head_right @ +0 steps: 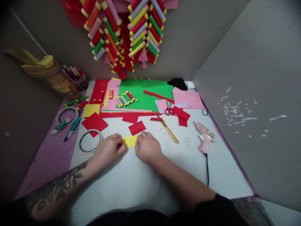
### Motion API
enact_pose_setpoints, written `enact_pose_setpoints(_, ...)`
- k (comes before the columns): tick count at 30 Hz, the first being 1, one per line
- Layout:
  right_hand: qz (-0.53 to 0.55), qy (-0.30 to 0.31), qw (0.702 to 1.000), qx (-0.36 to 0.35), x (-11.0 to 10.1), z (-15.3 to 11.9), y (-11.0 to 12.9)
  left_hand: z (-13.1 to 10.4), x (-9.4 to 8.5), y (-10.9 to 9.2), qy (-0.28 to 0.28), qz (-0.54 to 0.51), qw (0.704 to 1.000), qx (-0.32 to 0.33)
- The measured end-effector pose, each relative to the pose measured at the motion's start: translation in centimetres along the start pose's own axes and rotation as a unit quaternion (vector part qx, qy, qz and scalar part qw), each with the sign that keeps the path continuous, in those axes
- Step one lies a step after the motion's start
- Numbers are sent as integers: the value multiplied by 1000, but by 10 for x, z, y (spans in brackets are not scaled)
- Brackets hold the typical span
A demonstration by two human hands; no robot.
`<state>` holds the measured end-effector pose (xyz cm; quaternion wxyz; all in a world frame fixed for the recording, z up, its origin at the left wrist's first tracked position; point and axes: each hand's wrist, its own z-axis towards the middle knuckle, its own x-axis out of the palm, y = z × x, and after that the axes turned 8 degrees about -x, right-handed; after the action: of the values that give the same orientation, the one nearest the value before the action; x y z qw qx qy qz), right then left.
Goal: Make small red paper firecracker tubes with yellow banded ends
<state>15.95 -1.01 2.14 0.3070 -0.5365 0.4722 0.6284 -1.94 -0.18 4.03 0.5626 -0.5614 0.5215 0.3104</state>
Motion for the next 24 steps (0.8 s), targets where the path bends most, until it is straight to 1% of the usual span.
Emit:
enact_pose_setpoints(6,-20,7,1000,1,-1,2,4,1,1,0,-1,14,1000,5)
enact_pose_setpoints(11,-27,-4,1000,2,-2,0,4,0,4,3,-12,19,1000,11)
enact_pose_setpoints(13,-5,-16,1000,9,-2,-2,2,-2,5,6,-22,3,999,27)
enact_pose_setpoints(15,18,-28,999,1,-2,-4,-1,-3,6,8,-33,-15,997,72)
enact_pose_setpoints(17,22,-35,998,-38,1,-6,-3,-5,7,10,-35,-4,991,130)
enact_pose_setpoints(19,5,-43,994,-104,7,-7,-4,-7,7,10,-27,40,985,164)
enact_pose_setpoints(22,-25,-68,978,-195,16,-10,-6,-9,7,9,-28,102,979,175)
enact_pose_setpoints(24,-42,-84,970,-223,21,-13,-7,-11,7,8,-38,133,974,180)
